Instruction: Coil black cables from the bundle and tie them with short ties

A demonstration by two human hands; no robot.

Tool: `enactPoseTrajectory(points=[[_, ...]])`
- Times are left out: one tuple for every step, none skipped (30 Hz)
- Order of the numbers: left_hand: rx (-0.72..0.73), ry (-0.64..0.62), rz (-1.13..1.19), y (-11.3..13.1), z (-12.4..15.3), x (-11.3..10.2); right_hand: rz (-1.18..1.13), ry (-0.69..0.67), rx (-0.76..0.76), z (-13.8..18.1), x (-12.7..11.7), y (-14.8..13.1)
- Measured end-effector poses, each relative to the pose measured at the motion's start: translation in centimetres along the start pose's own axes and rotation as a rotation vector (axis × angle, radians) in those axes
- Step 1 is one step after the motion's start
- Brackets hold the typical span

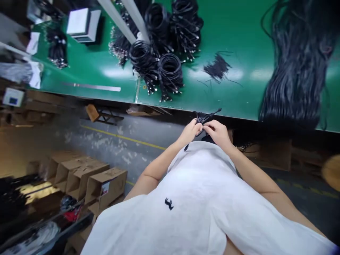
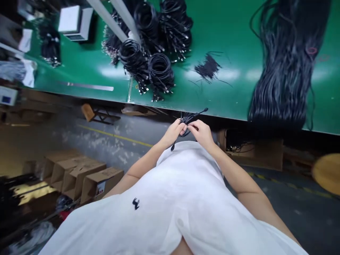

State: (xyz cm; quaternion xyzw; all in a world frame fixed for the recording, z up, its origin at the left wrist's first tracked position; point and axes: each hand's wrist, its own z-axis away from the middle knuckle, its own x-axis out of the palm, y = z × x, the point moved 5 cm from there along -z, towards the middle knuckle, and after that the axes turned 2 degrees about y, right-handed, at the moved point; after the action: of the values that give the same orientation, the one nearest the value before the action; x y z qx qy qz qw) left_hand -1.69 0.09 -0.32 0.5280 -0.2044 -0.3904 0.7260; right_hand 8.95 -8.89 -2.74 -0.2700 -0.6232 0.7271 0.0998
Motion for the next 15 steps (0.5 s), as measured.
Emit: enactPoseTrajectory(points=[[0.005, 0.029, -0.062, 0.0, 0.3, -0.4, 0.165, 0.001, -0.109, 0.2, 0.0, -1.0], [0.006, 0.045, -0.105, 0.0, 0.6, -0.6, 0.307, -0.01, -0.21, 0.4, 0.0, -1.8], [0.005, 0.049, -0.126, 0.0, 0.7, -0.7, 0.417, -0.045, -0.306, 0.4, 0.2, -2.6], [0.007, 0.041, -0.13, 0.0, 0.8, -0.7, 0.492, -0.103, -0.408, 0.3, 0.4, -3.2], [0.007, 0.021, -0.124, -0.1, 0.9, -0.7, 0.541, -0.176, -0.52, 0.1, 0.7, -3.8], [0.0, -0.01, -0.115, -0.1, 0.8, -0.7, 0.576, -0.249, -0.642, -0.1, 0.9, -4.3], [-0.018, -0.051, -0.104, -0.3, 0.8, -0.6, 0.614, -0.315, -0.766, -0.3, 1.1, -4.8], [-0.046, -0.097, -0.088, -0.6, 0.8, -0.5, 0.67, -0.367, -0.886, -0.4, 1.2, -5.2], [-0.082, -0.142, -0.059, -0.9, 0.8, -0.4, 0.745, -0.406, -0.998, -0.4, 1.3, -5.5], [-0.118, -0.181, -0.018, -1.2, 0.9, -0.3, 0.829, -0.432, -1.099, -0.3, 1.3, -5.9], [-0.151, -0.209, 0.036, -1.5, 0.9, -0.2, 0.91, -0.448, -1.189, -0.1, 1.3, -6.2], [-0.176, -0.226, 0.097, -1.7, 1.0, -0.1, 0.978, -0.459, -1.268, 0.1, 1.2, -6.5], [-0.191, -0.235, 0.158, -1.9, 1.0, 0.0, 1.033, -0.465, -1.334, 0.4, 1.1, -6.7], [-0.2, -0.239, 0.211, -2.0, 0.9, 0.0, 1.077, -0.463, -1.383, 0.6, 1.0, -7.0], [-0.207, -0.241, 0.255, -2.0, 0.9, 0.1, 1.118, -0.454, -1.414, 0.8, 0.9, -7.3]])
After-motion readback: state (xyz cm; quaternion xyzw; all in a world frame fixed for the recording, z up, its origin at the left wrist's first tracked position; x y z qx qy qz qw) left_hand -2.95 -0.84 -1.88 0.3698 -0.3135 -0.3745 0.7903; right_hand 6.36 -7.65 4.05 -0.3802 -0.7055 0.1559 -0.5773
